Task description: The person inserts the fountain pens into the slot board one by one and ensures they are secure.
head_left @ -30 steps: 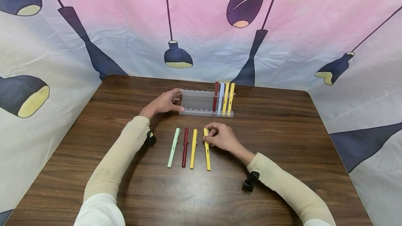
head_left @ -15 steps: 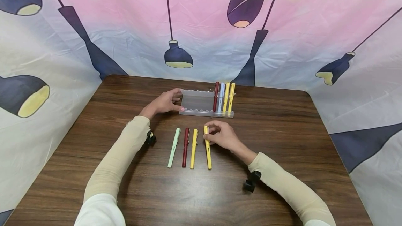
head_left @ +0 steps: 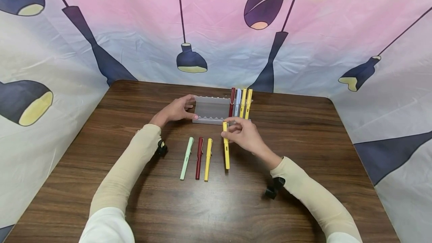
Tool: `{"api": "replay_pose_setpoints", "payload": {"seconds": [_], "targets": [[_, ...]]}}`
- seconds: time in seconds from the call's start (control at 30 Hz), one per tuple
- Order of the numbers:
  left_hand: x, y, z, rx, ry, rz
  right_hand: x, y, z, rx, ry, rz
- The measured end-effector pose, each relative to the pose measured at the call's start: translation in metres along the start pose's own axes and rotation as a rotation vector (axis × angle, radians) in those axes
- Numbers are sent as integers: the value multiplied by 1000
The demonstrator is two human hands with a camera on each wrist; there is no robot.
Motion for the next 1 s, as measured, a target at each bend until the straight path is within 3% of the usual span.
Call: {"api": "replay_pose_setpoints", "payload": {"seconds": [0.2,0.47,1.0], "targets": [[1,0,1,1,0,1,9,-11,6,30,46,-7],[1,1,1,-2,-1,-2,15,-25,12,45,142,-99],[0,-1,2,-6,-1,-11,27,-42,34,209,344,-121]]}}
Point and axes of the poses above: each hand's wrist, its own z-axis towards the middle knuckle, its own x-axis out of the back of the hand, y = z × x, the point moved 2 cm from there along z, towards the middle knuckle, and after that the axes turned 6 degrees about -x, right-handed, at the moved point
